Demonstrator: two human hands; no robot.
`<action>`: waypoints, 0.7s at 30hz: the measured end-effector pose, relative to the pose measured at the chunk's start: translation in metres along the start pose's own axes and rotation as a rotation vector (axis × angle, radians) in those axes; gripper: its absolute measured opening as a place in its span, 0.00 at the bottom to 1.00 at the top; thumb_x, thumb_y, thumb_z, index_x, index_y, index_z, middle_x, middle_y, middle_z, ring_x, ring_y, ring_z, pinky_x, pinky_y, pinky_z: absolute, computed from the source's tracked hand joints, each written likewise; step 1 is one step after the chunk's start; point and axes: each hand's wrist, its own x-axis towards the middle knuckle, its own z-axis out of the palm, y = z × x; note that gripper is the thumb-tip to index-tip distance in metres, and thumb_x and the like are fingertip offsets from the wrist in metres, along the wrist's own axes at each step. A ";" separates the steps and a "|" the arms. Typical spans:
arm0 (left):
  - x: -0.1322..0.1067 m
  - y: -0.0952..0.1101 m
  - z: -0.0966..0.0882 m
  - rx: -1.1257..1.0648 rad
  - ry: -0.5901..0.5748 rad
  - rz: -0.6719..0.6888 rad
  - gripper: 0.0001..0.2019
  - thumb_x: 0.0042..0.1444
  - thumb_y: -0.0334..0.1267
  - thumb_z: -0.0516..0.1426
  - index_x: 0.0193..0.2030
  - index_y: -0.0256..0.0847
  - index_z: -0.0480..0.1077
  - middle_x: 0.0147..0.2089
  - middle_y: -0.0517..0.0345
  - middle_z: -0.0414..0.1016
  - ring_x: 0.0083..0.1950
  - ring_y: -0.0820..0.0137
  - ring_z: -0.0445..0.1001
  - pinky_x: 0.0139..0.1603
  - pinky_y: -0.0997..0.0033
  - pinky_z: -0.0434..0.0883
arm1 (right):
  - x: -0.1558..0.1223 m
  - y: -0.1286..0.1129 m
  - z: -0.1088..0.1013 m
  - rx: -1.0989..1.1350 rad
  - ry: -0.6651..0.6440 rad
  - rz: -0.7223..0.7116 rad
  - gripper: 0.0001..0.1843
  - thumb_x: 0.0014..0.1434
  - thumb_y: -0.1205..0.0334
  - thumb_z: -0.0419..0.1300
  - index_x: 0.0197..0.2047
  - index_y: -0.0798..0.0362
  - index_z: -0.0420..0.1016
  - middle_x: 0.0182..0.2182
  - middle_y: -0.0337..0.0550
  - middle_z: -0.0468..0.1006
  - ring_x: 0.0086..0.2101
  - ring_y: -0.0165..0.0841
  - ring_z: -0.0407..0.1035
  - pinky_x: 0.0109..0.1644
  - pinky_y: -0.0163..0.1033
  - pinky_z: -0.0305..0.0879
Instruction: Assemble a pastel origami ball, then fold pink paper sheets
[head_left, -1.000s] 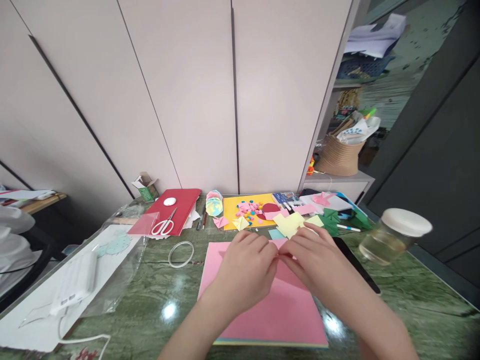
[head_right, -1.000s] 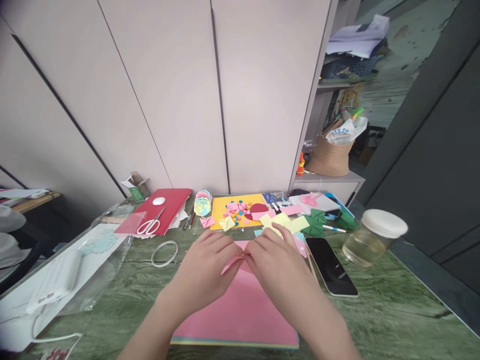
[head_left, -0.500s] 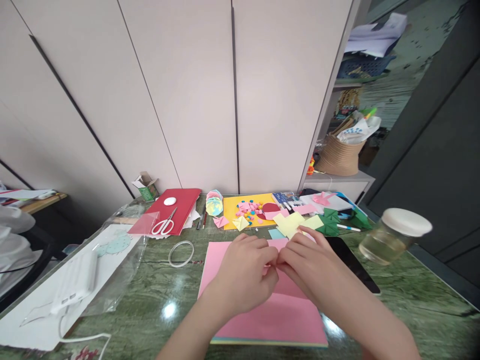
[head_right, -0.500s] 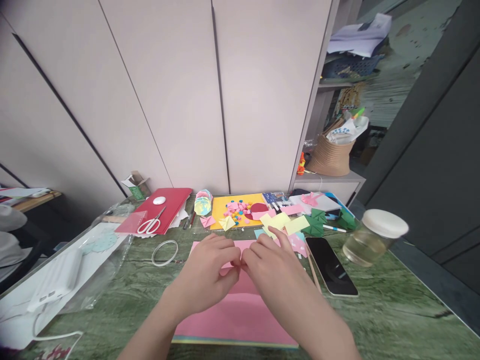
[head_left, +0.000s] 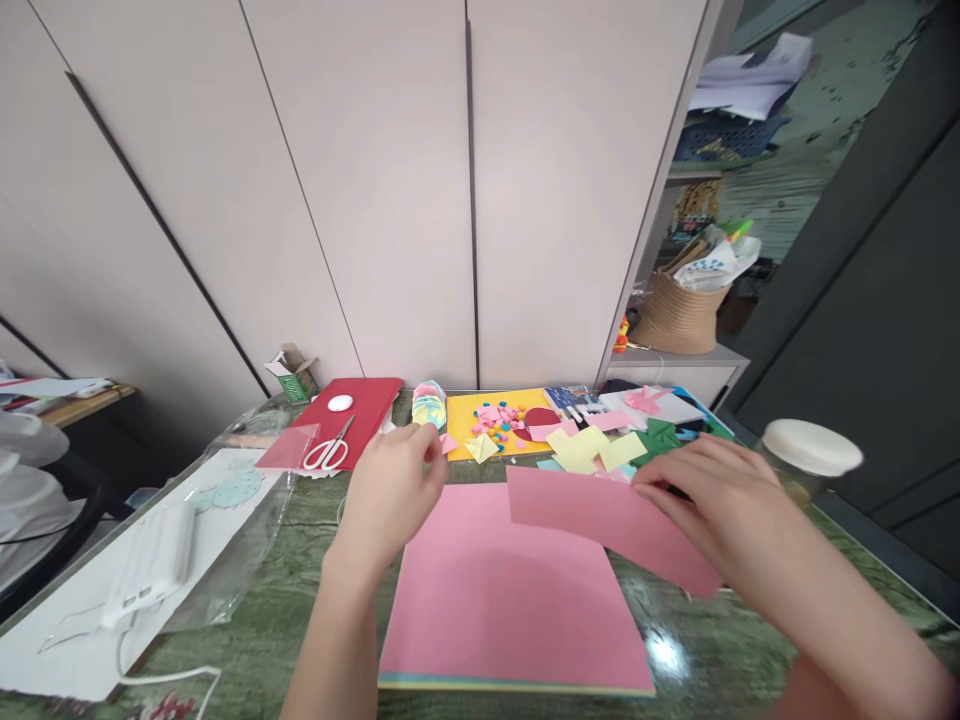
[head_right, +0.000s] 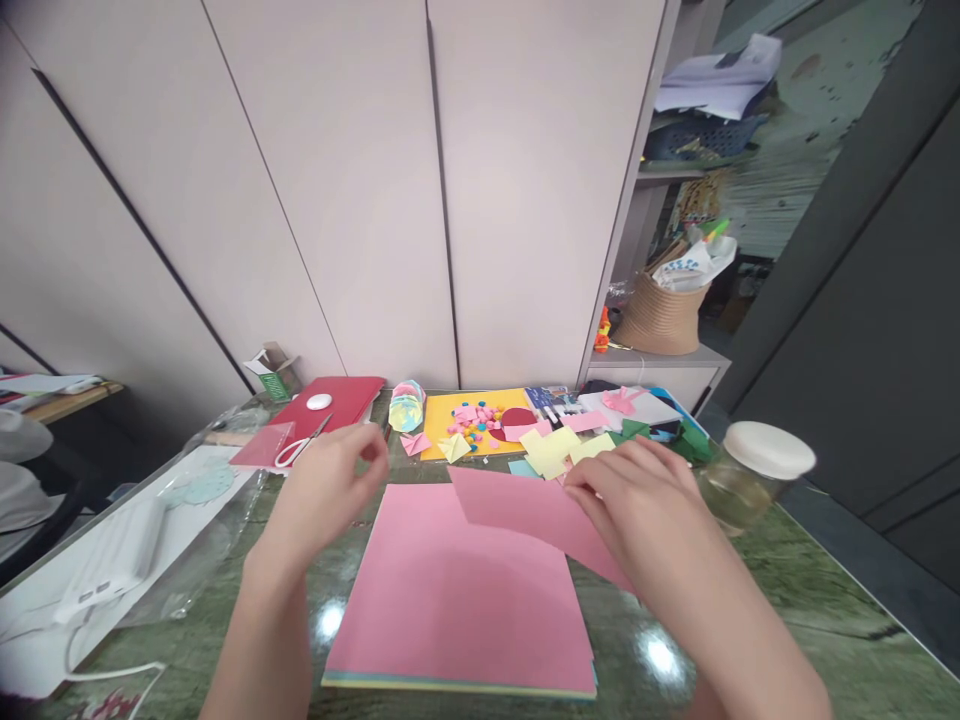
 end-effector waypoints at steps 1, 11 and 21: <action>-0.001 0.003 -0.001 -0.027 0.041 0.003 0.06 0.55 0.31 0.48 0.28 0.42 0.61 0.31 0.58 0.69 0.33 0.67 0.67 0.34 0.69 0.60 | 0.002 -0.004 0.002 -0.006 -0.007 -0.017 0.11 0.62 0.58 0.50 0.31 0.49 0.71 0.28 0.39 0.74 0.34 0.35 0.65 0.46 0.46 0.55; -0.020 0.065 0.032 -0.284 -0.077 0.322 0.04 0.55 0.29 0.51 0.31 0.40 0.64 0.33 0.60 0.71 0.38 0.69 0.67 0.43 0.64 0.63 | 0.017 -0.054 0.020 -0.014 -0.091 -0.239 0.13 0.61 0.69 0.50 0.27 0.51 0.69 0.23 0.38 0.70 0.31 0.32 0.63 0.53 0.48 0.55; -0.016 0.062 0.030 -0.314 -0.136 0.319 0.05 0.49 0.27 0.52 0.29 0.40 0.63 0.30 0.60 0.70 0.36 0.69 0.67 0.41 0.66 0.64 | 0.015 -0.047 0.011 0.098 -0.186 -0.168 0.11 0.61 0.70 0.50 0.29 0.51 0.68 0.26 0.37 0.70 0.32 0.32 0.62 0.47 0.45 0.56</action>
